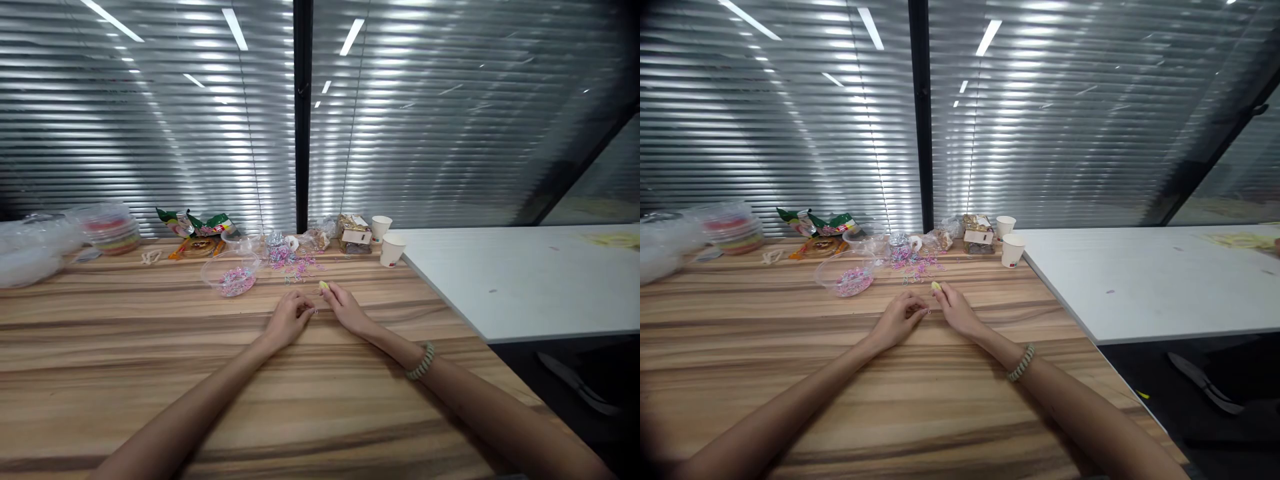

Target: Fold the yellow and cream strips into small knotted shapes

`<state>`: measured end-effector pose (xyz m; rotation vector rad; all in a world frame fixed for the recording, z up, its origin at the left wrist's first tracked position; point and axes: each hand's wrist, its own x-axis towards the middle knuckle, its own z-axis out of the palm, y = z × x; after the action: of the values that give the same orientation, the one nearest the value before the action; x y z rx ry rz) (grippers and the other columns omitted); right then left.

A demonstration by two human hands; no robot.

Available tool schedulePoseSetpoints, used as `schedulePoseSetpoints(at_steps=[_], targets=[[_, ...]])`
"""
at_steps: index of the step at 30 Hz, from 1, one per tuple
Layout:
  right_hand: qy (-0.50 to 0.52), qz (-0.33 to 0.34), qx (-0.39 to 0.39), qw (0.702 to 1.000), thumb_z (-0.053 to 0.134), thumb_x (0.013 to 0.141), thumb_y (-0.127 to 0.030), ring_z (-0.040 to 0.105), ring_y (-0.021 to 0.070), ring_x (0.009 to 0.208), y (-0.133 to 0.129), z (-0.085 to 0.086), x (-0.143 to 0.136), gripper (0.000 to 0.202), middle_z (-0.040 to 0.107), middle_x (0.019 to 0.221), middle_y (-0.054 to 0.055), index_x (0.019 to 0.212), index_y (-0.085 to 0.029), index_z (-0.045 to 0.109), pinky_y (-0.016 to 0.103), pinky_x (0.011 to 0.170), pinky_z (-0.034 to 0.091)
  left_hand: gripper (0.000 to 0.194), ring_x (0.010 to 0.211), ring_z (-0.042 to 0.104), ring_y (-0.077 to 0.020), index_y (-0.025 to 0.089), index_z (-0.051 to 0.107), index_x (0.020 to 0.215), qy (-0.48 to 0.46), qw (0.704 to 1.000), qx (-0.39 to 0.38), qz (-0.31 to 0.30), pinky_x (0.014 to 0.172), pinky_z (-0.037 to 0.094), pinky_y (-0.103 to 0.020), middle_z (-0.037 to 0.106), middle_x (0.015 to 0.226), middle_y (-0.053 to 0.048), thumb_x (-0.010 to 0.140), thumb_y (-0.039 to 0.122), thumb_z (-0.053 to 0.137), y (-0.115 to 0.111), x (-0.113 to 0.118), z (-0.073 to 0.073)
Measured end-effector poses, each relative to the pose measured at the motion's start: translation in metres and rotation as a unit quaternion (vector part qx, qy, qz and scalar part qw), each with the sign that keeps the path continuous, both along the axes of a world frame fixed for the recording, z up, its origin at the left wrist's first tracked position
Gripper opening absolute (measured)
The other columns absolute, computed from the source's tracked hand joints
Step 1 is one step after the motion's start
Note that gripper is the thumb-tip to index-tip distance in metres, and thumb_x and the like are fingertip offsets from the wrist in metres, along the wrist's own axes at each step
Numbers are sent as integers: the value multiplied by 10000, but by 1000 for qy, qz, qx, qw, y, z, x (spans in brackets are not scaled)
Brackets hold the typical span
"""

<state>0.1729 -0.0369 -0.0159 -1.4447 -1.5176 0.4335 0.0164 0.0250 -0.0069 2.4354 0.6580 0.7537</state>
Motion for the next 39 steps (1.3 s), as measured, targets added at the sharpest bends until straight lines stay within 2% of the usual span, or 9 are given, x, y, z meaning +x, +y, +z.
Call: schedulePoseSetpoints(at_steps=[2,5,9,12,23,27,31,34,39], targets=[[-51,14,4,999,316,886,-369,519,153,761,-3,4,-3,269,569,807,39,809,-174,484,266,690,379,160,762,530,-163,167,639,782,-8,1000,-12,2,689,412,-263,585,794,-56,767,262,511,1,0,-1],[-94,34,-4,995,372,868,-352,507,148,722,-8,8,-7,218,560,788,30,854,-170,491,253,651,370,156,751,544,-159,158,640,798,-37,998,-50,12,677,419,-256,615,803,-58,756,251,522,3,0,0],[-108,52,-12,993,497,802,-356,500,142,674,-10,10,-8,204,563,761,16,876,-166,500,232,595,356,187,710,564,-150,154,646,839,-71,991,-114,22,656,424,-248,653,808,-53,757,258,514,5,0,1],[-114,58,-9,992,468,823,-326,505,139,664,-9,10,-7,169,576,759,17,850,-166,515,229,593,351,207,707,572,-152,148,653,842,-75,987,-143,17,638,421,-242,664,800,-53,764,266,502,6,0,3],[-110,4,5,994,441,831,-315,486,136,608,-6,8,-6,182,561,675,11,738,-169,497,227,553,327,212,711,579,-165,167,680,834,-52,988,-149,-2,640,425,-251,685,832,-51,748,291,531,-2,-2,13],[-92,-15,1,996,442,825,-335,488,144,612,-5,6,-4,199,559,668,14,718,-174,487,235,558,335,268,754,597,-189,162,675,877,-71,977,-199,-11,664,440,-272,686,864,-66,744,346,532,2,-2,8],[-94,-12,-3,996,448,825,-347,500,149,623,-5,7,-4,202,577,689,23,742,-170,503,238,568,343,290,761,602,-195,130,670,838,-100,961,-258,15,691,444,-277,685,832,-83,715,369,562,9,-2,3],[-105,-4,-10,994,444,831,-344,513,154,646,-6,8,-4,200,591,720,30,773,-166,516,240,586,349,258,769,597,-190,125,666,800,-110,951,-287,27,709,438,-275,680,821,-82,697,348,585,11,-1,3],[-118,-2,-1,993,445,831,-322,521,155,677,-6,8,-5,175,597,756,30,817,-165,521,238,604,354,238,767,582,-174,123,647,769,-132,938,-320,7,719,430,-274,661,806,-74,684,340,602,12,-2,6]])
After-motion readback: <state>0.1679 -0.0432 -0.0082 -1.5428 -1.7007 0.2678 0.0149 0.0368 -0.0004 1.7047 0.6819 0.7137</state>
